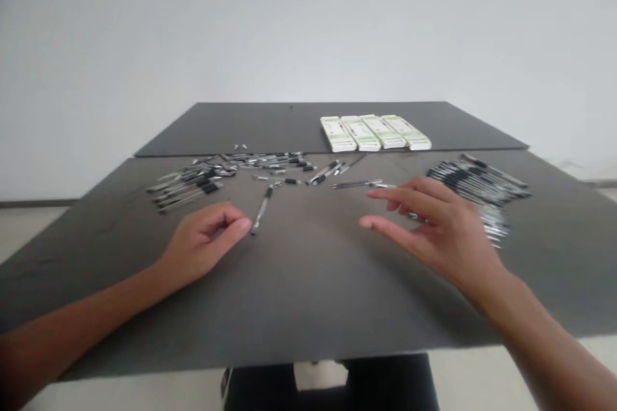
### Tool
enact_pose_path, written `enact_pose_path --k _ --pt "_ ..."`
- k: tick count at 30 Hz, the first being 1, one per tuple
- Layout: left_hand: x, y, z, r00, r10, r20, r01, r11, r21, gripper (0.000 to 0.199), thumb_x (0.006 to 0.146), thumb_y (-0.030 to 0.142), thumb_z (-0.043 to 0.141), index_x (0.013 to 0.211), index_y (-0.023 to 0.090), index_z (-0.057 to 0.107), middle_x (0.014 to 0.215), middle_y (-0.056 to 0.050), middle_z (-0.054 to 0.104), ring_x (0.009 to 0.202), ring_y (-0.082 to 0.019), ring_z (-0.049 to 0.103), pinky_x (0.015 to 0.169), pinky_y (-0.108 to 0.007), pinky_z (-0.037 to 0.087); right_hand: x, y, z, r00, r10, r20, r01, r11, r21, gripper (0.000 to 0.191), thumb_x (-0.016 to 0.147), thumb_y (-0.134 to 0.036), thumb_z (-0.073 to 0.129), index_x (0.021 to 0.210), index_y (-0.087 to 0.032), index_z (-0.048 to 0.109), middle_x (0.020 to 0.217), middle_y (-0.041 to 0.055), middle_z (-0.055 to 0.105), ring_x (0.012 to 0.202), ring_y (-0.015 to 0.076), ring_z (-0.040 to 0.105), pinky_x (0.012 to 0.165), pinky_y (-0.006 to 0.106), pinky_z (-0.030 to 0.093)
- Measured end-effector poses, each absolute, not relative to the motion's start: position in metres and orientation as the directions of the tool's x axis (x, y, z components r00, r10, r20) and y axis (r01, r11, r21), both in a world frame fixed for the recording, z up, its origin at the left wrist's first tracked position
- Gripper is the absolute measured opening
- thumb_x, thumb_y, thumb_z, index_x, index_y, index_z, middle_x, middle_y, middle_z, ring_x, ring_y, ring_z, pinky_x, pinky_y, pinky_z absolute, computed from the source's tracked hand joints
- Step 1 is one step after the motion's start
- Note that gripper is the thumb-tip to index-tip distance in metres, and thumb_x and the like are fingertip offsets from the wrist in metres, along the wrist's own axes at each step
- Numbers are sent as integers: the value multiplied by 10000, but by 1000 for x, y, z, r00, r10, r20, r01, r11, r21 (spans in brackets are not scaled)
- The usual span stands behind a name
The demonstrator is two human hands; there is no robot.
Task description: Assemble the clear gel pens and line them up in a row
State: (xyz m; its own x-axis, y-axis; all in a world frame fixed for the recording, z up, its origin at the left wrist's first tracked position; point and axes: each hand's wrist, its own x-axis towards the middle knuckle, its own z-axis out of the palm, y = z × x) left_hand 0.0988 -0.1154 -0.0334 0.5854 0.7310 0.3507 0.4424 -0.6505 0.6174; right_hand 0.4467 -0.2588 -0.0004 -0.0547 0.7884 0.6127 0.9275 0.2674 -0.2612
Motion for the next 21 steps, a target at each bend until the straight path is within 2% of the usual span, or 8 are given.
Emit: enact_pose_path --k 2,4,9,12,15,21 --pt "91 -97 -32 480 782 398 518 -619 591 277 1011 395 563 819 211 639 686 32 606 648 -145 574 655 -265 443 414 -230 2 -198 784 588 873 414 -258 313 937 -495 816 1170 -286 833 906 52 733 748 202 680 574 317 508" --pt "82 -78 -30 416 801 429 578 -598 556 243 1013 389 574 856 212 627 689 43 553 640 -146 524 655 -276 407 386 -202 1 -313 808 499 837 483 -257 279 986 -484 762 1133 -260 838 895 48 750 752 190 697 631 310 532" --pt "60 -42 -22 417 781 466 655 -613 442 232 985 376 623 823 210 646 716 17 555 681 -176 498 670 -313 341 347 -147 -12 -419 873 249 860 469 -199 291 1089 -317 595 1271 -242 810 1072 70 772 757 169 702 711 318 539" --pt "45 -26 -18 464 765 448 678 -632 377 249 978 384 629 813 206 682 735 -5 577 699 -190 501 674 -320 327 338 -130 -19 -404 891 209 880 441 -179 325 1085 -314 592 1334 -245 789 1163 86 747 769 172 702 762 340 559" --pt "28 -13 -16 531 758 380 688 -647 329 256 979 394 630 862 193 737 754 -18 615 696 -189 526 669 -312 335 332 -121 -24 -390 898 204 886 426 -181 345 1083 -306 581 1352 -254 790 1187 105 715 885 219 728 836 377 583" --pt "6 9 -19 662 719 212 666 -694 274 294 919 436 661 896 185 812 802 -47 702 734 -206 615 685 -303 393 318 -122 -35 -495 844 208 821 533 -205 406 1071 -197 537 1408 -241 760 1203 129 690 936 240 738 868 401 610"
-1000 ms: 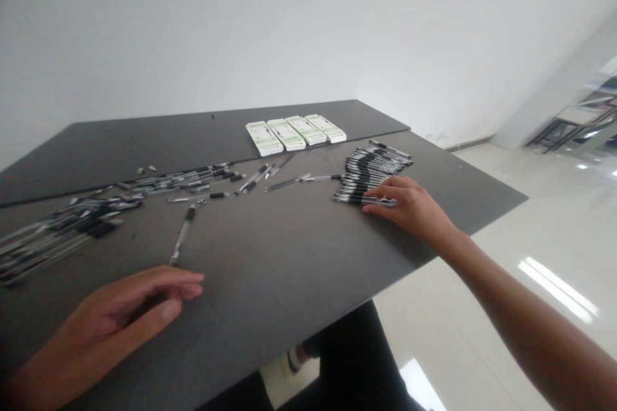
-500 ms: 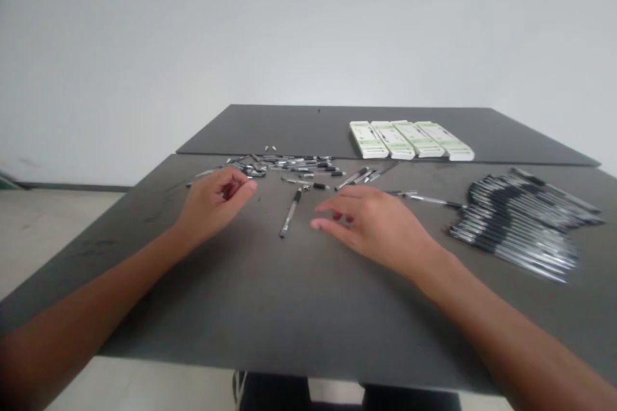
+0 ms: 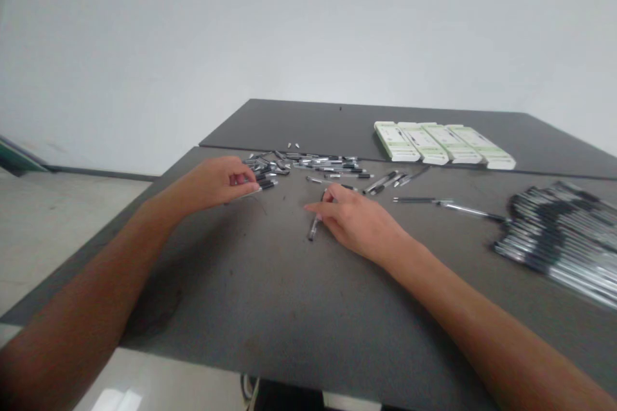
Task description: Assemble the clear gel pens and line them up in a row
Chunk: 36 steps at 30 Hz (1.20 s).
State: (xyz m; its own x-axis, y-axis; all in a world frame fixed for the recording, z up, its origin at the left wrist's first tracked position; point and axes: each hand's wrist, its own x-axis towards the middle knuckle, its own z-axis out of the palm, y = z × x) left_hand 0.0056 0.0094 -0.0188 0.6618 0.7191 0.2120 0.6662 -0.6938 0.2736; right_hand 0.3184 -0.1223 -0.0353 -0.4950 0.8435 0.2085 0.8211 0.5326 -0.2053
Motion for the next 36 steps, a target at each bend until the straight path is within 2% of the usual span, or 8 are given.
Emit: enact_pose_path --k 5,14,17,20,24,26,31,36 --pt "2 17 -27 702 699 136 658 -709 254 322 884 456 658 907 186 833 843 -63 726 782 -227 648 709 -317 415 314 -125 -41 -545 808 226 765 589 -261 360 1069 -184 544 1321 -232 797 1176 123 730 1032 257 741 904 398 608" --pt "1 20 -29 677 733 63 694 -665 276 317 850 476 670 901 187 790 828 -47 746 751 -226 676 686 -305 416 319 -131 -36 -524 826 207 748 563 -352 324 1060 -219 533 1191 -182 827 1131 117 751 1034 250 729 962 406 564" --pt "0 20 -29 662 748 47 708 -644 288 306 843 483 677 873 198 784 798 -36 745 732 -219 674 681 -298 413 316 -135 -30 -466 870 163 782 491 -384 338 1085 -336 537 1108 -196 844 1064 99 754 938 224 721 868 367 552" --pt "-1 20 -28 644 764 40 720 -624 303 283 836 481 698 851 208 773 768 -20 739 709 -206 665 670 -289 407 313 -135 -30 -343 934 106 824 353 -443 279 1017 -467 688 980 -235 839 968 55 757 821 198 695 747 333 514" --pt "7 10 -20 606 788 109 728 -604 324 290 852 488 721 789 205 712 724 -9 689 673 -193 610 641 -294 363 311 -131 -33 -242 969 43 822 228 -522 61 910 -306 803 876 -257 817 845 0 773 705 165 686 666 299 482" --pt "19 -3 -15 573 799 181 725 -598 342 372 905 539 690 750 203 654 705 -7 646 657 -186 560 634 -306 329 311 -130 -34 -217 975 46 810 206 -549 61 886 -216 775 853 -254 809 760 -18 765 652 154 676 631 287 466" --pt "64 -52 -16 540 803 251 658 -589 469 577 1045 591 517 613 209 518 578 20 499 597 -165 477 617 -327 275 308 -136 -39 -135 981 139 738 193 -647 126 800 -117 728 844 -228 767 723 -35 753 640 140 685 628 263 480" --pt "92 -75 -42 557 814 163 532 -501 683 469 1062 606 525 940 202 728 816 -6 750 718 -179 667 646 -285 435 298 -147 -48 -81 955 284 593 276 -757 111 811 -132 744 794 -219 678 706 -66 705 627 92 647 607 204 482"
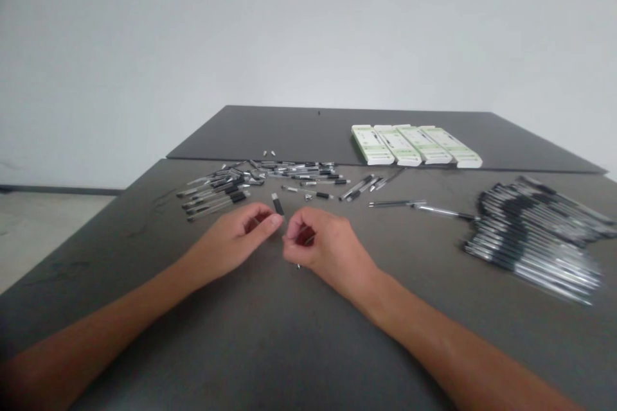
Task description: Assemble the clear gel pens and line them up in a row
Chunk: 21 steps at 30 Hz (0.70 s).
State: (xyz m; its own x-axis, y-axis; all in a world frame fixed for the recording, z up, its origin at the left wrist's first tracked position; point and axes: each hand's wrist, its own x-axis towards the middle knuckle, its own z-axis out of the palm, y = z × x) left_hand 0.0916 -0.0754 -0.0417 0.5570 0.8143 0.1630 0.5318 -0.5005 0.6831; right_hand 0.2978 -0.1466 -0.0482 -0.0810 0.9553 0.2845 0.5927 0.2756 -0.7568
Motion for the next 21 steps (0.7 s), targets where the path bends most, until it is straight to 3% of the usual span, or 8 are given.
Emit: enact_pose_path --k 5,9,12,15,18,21 --pt "95 -84 -47 595 796 112 376 -398 837 385 1053 527 541 1020 206 750 775 12 754 588 -140 630 580 -246 484 288 -153 -53 -48 923 381 518 349 -780 194 840 -165 794 738 -207 634 703 -63 678 636 76 608 605 190 463" --pt "96 -90 -36 521 847 102 255 -269 929 343 1033 474 598 895 201 752 669 17 692 570 -129 588 568 -222 480 301 -147 -46 -69 903 425 452 408 -793 194 917 -324 843 825 -208 718 735 -39 727 629 91 629 589 207 481" --pt "98 -90 -34 466 883 60 159 -151 976 381 1032 521 605 873 191 710 714 -5 702 543 -127 579 512 -225 476 338 -134 -32 39 879 475 602 359 -713 188 932 -415 835 959 -230 812 861 16 805 697 147 679 641 268 526" --pt "99 -89 -40 420 907 6 86 -46 995 416 1006 592 645 868 200 653 733 3 678 505 -117 546 449 -216 435 395 -123 -17 168 852 496 818 161 -552 249 957 -483 783 963 -242 846 928 62 824 759 203 694 713 338 541" --pt "97 -87 -52 403 914 -51 44 37 998 440 996 627 660 859 211 612 686 33 608 489 -105 478 422 -198 380 450 -121 -4 170 919 356 925 -24 -379 289 938 -521 766 991 -253 860 961 70 826 786 218 704 743 359 528" --pt "94 -85 -62 391 916 -85 56 68 996 448 1025 613 627 825 215 580 670 39 545 514 -102 422 440 -189 365 489 -129 5 160 977 141 947 -112 -302 252 873 -496 802 971 -277 880 858 34 821 733 201 711 687 326 518"
